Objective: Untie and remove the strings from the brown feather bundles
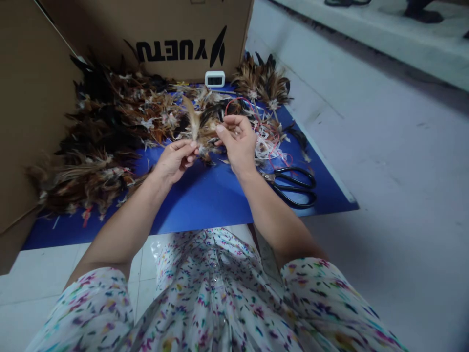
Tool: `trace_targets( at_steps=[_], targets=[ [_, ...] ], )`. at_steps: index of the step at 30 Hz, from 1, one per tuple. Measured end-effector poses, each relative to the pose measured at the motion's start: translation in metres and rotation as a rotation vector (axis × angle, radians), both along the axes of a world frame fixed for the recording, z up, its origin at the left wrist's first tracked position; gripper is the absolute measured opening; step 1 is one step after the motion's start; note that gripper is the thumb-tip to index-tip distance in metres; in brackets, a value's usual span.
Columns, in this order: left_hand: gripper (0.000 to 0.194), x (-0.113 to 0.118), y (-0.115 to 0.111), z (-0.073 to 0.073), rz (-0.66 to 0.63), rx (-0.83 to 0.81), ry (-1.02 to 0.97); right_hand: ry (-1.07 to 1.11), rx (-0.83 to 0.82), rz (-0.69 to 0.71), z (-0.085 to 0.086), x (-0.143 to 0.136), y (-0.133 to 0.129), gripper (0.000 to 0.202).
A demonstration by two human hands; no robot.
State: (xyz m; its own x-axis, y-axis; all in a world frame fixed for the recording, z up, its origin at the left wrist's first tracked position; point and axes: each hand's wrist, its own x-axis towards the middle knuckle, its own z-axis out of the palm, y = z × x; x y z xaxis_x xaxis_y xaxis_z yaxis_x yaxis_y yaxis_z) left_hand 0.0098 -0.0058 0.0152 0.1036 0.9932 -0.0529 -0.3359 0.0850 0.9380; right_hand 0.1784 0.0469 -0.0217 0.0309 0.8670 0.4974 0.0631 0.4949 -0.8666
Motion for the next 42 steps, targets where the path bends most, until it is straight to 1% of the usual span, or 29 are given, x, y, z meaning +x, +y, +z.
trace_targets(
  at_steps=[2, 4, 7, 10, 13, 17, 21, 24, 28, 30, 35, 37, 40, 42],
  targets=[
    [0.024, 0.000, 0.000, 0.001, 0.008, 0.030, -0.033, -0.032, 0.016, -0.024, 0.000, 0.003, 0.002, 0.040],
    [0.025, 0.000, 0.000, 0.002, 0.027, 0.047, -0.064, -0.111, 0.027, -0.052, 0.001, 0.006, 0.002, 0.028],
    [0.024, -0.001, 0.000, 0.006, 0.059, 0.048, -0.089, -0.364, 0.043, -0.070, 0.004, 0.005, -0.004, 0.009],
    [0.023, -0.001, 0.000, 0.009, 0.092, 0.050, -0.105, -0.715, 0.079, -0.088, 0.005, 0.001, -0.015, 0.013],
    [0.023, -0.002, 0.000, 0.009, 0.139, 0.040, -0.083, -0.958, 0.075, -0.127, 0.004, -0.005, -0.023, 0.015],
    [0.023, -0.003, 0.001, 0.009, 0.149, 0.041, -0.066, -1.101, 0.052, -0.132, 0.002, -0.012, -0.027, 0.021],
    [0.025, -0.004, 0.001, 0.008, 0.140, 0.049, -0.068, -1.158, 0.044, -0.086, 0.002, -0.016, -0.025, 0.020],
    [0.025, -0.005, 0.002, 0.008, 0.143, 0.047, -0.074, -1.129, 0.037, -0.081, 0.001, -0.016, -0.023, 0.022],
    [0.025, -0.006, 0.004, 0.007, 0.156, 0.037, -0.075, -0.999, 0.028, -0.123, 0.003, -0.012, -0.017, 0.018],
    [0.025, -0.006, 0.004, 0.006, 0.159, 0.042, -0.078, -0.877, 0.019, -0.121, 0.006, -0.009, -0.015, 0.016],
    [0.027, -0.006, 0.005, 0.005, 0.154, 0.055, -0.091, -0.475, -0.017, -0.091, 0.009, -0.004, -0.014, 0.011],
    [0.027, -0.006, 0.005, 0.005, 0.144, 0.052, -0.096, -0.369, -0.024, -0.061, 0.006, -0.004, -0.013, 0.011],
    [0.027, -0.007, 0.005, 0.005, 0.132, 0.034, -0.087, -0.231, -0.071, 0.043, 0.001, -0.004, -0.008, 0.006],
    [0.027, -0.007, 0.005, 0.004, 0.128, 0.027, -0.080, -0.165, -0.089, 0.115, 0.000, -0.004, -0.005, 0.014]
  ],
)
